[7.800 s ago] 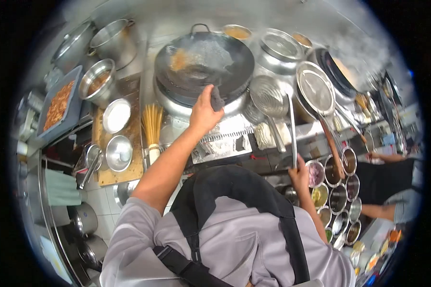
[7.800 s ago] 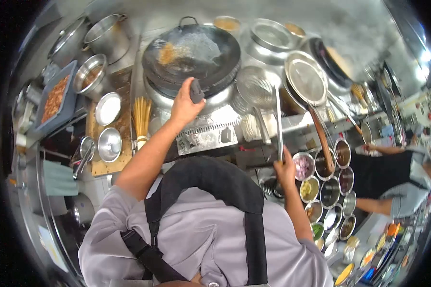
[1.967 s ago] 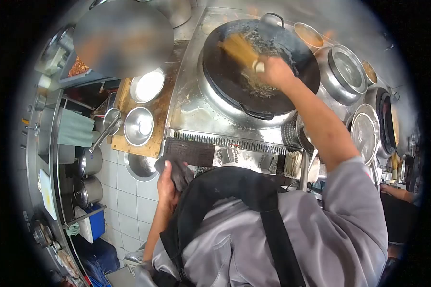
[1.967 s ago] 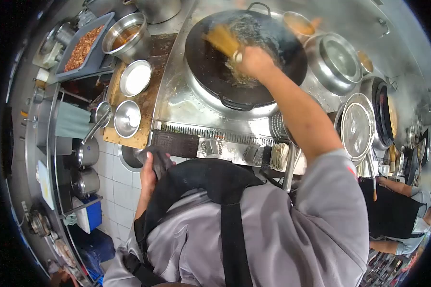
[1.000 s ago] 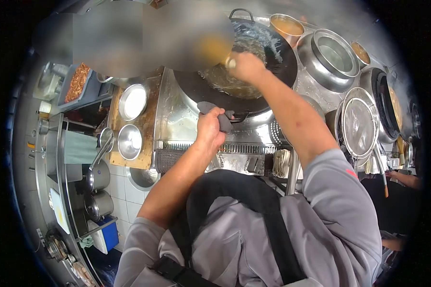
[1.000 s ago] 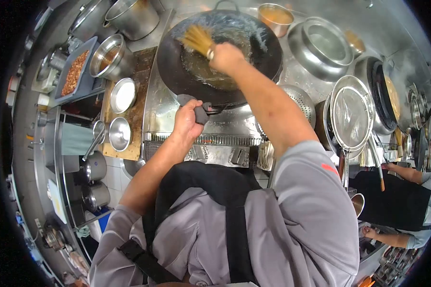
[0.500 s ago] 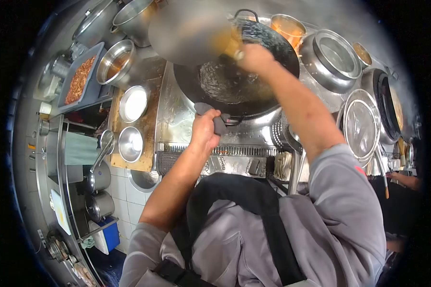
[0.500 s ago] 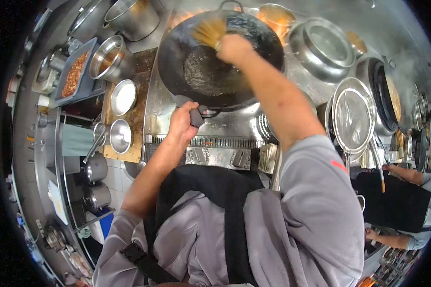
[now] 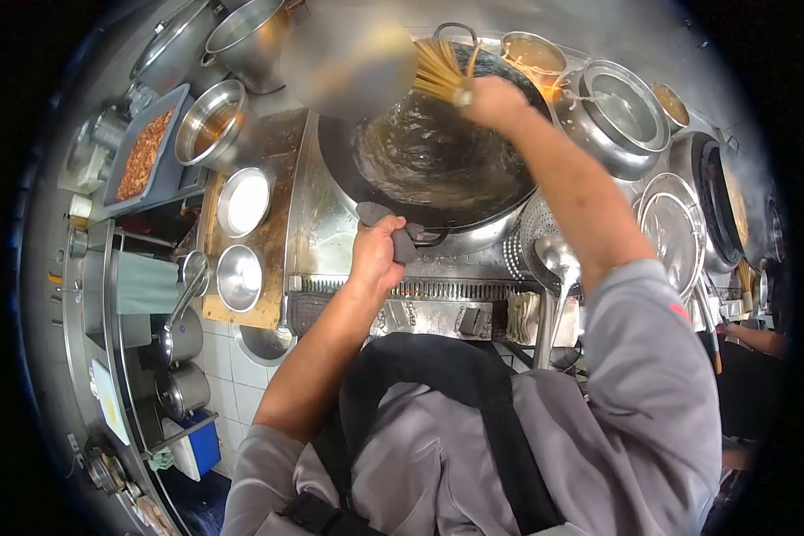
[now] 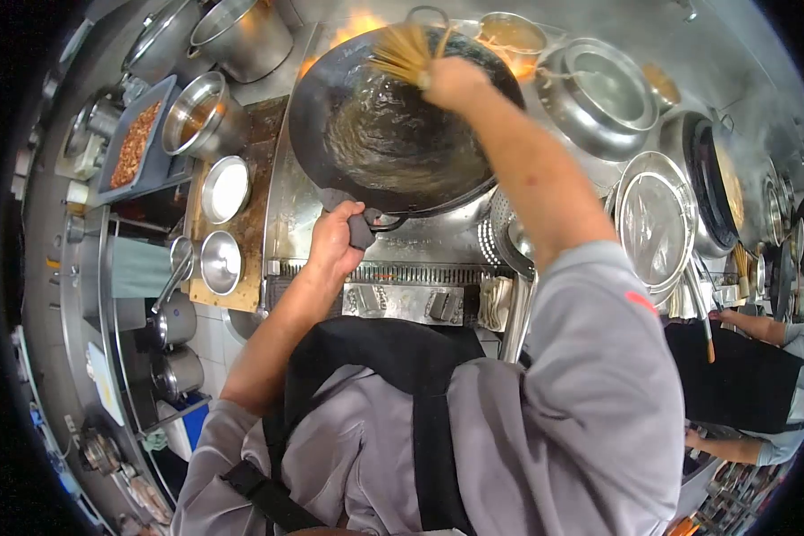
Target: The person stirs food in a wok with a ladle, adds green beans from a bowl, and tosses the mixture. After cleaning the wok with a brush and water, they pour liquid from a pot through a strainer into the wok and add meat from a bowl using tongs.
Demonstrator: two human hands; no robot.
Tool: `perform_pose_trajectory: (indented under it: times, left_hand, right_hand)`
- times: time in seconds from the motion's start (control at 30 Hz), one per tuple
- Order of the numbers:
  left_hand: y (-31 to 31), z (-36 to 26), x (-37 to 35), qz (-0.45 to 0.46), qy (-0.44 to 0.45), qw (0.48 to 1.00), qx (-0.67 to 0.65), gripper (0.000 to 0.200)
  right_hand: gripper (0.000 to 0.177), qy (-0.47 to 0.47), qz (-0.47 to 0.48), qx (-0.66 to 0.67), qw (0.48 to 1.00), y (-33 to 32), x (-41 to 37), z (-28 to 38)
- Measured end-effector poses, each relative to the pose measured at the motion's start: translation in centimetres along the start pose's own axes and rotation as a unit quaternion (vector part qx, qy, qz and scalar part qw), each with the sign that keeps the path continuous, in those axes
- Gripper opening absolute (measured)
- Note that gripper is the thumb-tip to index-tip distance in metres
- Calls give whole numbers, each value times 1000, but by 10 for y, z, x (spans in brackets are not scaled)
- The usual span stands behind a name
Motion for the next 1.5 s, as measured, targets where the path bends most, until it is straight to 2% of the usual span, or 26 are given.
perform_pose_trajectory:
  times: [0.07, 0.13, 0.2, 0.23, 0.3, 0.4, 0.43, 0.47, 0.57, 0.6, 0.67, 0.7, 0.77, 0.8, 0.9, 0.97, 1.03, 1.07, 1.1, 1.13, 1.2, 1.27, 1.3, 1.37, 1.4, 1.5]
  left_hand:
    - [-2, 1, 1, 19, 3, 1000, -17, 14]
    - [-5, 2, 4, 18, 4, 1000, -7, 11]
    - [-4, 4, 8, 33, -15, 999, -4, 28]
    - [-8, 6, 11, 26, -24, 999, 9, 28]
    - [-9, 3, 15, 36, -33, 999, -5, 28]
    - [-8, 0, 15, 29, -29, 999, -13, 22]
    - [-9, -1, 14, 18, -17, 1000, -5, 17]
    - [-7, -1, 13, 17, -16, 1000, -2, 17]
    - [-7, -2, 11, -4, 1, 1000, 13, 21]
    - [-5, -3, 11, 8, 7, 1000, 9, 26]
    - [-4, -1, 8, 19, 9, 1000, 6, 31]
    - [-3, -3, 8, 25, 12, 1000, -6, 31]
    - [0, -4, 6, 33, 12, 999, -14, 31]
    - [1, -3, 4, 28, 4, 1000, -13, 27]
    - [2, -3, 7, 19, -10, 1000, -13, 18]
    - [1, 7, 13, 46, -66, 996, -33, 14]
    - [-3, 9, 17, 41, -102, 994, -22, 14]
    - [-6, 13, 17, 32, -134, 990, -17, 14]
    - [-8, 13, 16, 32, -138, 990, -5, 15]
    - [-6, 14, 16, 34, -139, 990, -3, 15]
    - [-11, 6, 19, 22, -80, 997, 4, 15]
    - [-17, 9, 24, 37, -81, 996, 6, 15]
    - [-18, 2, 28, 44, -51, 998, 15, 15]
    - [-26, -9, 36, 66, -16, 997, 34, 17]
    - [-28, -15, 33, 75, -20, 996, 40, 17]
    - [-33, -48, 15, 49, 33, 993, 98, 27]
  right_hand:
    - [34, 5, 15, 68, 998, 25, -9, 39]
    - [34, -54, 17, 117, 991, 34, -43, 71]
    - [38, -102, 56, 137, 984, 21, -96, 75]
    - [38, -115, 77, 137, 981, 7, -122, 69]
    - [39, -38, 115, 56, 991, -13, -147, 21]
    - [39, 13, 128, -104, 986, -23, -97, -65]
    - [33, 61, 115, -151, 980, -45, -77, -51]
    - [32, 37, 63, -144, 987, -41, -44, -53]
    - [36, 51, 62, -28, 996, -8, 4, 4]
    - [36, 10, 61, -9, 998, 18, 8, 25]
    - [34, -5, 35, 88, 995, 27, -17, 73]
    - [31, -12, 69, 113, 991, 19, -44, 93]
    - [28, -109, 47, 156, 981, 8, -97, 111]
    - [30, -141, 78, 146, 976, 2, -127, 108]
    - [43, -36, 198, -4, 979, -39, -180, 49]
    - [39, 11, 224, -103, 969, -50, -157, -8]
    - [31, 37, 122, -136, 982, -33, -85, -65]
    - [29, 13, 81, -150, 985, -42, -56, -55]
    - [26, 22, 8, -113, 993, -25, -21, -56]
    - [28, -8, 55, -97, 994, 7, 7, -39]
    - [26, 39, 45, 27, 998, 7, -6, 29]
    - [30, 23, 51, 74, 996, 36, -21, 69]
    - [29, 9, 19, 140, 990, 36, -39, 87]
    - [29, -38, 83, 159, 983, 9, -103, 114]
    - [32, -69, 86, 195, 975, 2, -135, 113]
    - [36, -27, 96, 203, 974, -44, -222, 67]
Point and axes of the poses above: each hand's wrist, its own x-axis towards the middle knuckle, its own y-axis out of the palm, z = x × y, the point moved 10 cm from there along x, towards the middle knuckle, and after that the axes turned 5 degrees about -z, right-handed, at the moved point
